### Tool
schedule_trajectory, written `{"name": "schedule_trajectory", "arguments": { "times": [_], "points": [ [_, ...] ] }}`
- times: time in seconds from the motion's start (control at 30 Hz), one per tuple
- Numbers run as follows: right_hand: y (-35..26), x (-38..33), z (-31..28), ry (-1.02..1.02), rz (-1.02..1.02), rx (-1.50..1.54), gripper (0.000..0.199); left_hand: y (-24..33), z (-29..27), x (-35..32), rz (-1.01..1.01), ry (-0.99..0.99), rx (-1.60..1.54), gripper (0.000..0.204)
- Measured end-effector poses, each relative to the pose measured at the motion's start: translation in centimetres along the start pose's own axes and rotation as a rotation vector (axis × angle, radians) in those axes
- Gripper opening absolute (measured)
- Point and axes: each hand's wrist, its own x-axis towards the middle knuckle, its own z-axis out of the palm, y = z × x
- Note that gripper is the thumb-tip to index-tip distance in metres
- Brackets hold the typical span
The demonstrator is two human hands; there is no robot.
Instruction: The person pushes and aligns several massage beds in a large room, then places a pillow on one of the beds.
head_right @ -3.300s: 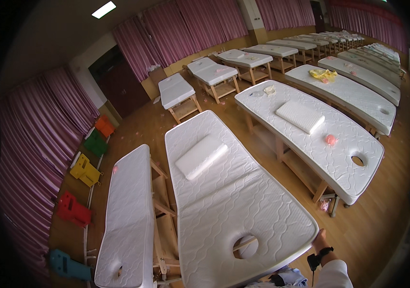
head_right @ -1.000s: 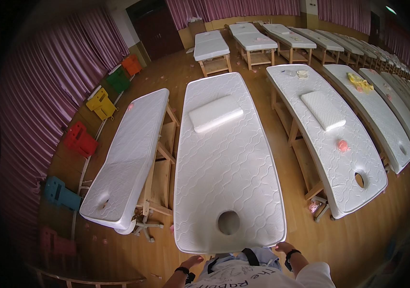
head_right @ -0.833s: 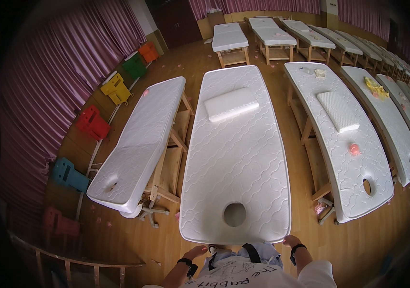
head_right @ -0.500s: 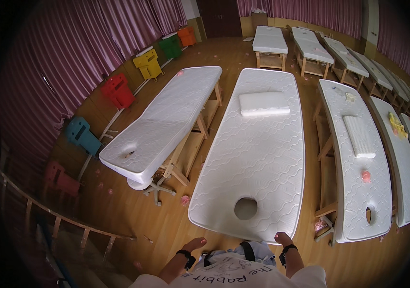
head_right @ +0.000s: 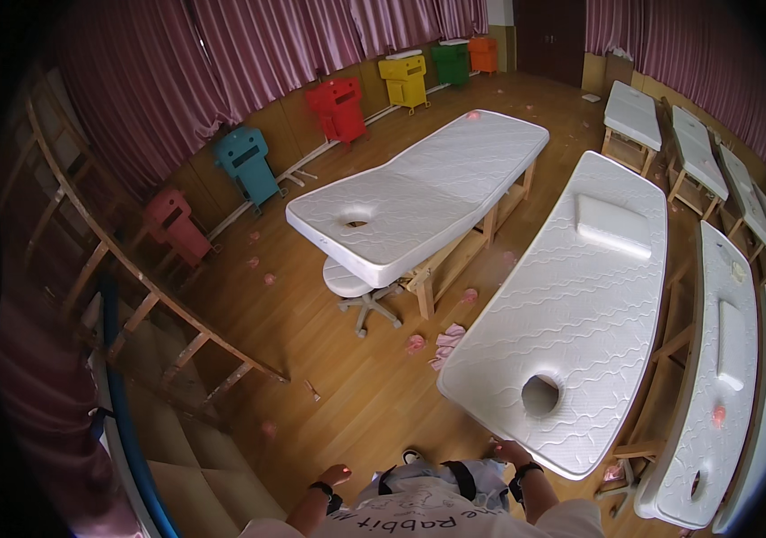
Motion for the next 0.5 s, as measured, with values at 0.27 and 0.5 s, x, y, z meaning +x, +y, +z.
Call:
{"name": "schedule_trajectory", "arguments": {
  "times": [0.27, 0.5],
  "points": [
    [-3.7, 5.2, -2.5, 0.089, -0.005, -0.008, 0.028, -10.1, 6.7, -5.0, -0.053, 0.164, -0.365, 0.032],
    [-4.7, 10.0, -4.0, -0.122, 0.507, 0.483, 0.031, -7.1, 14.5, -2.8, -0.509, 0.063, -1.061, 0.027]
  ]
}}
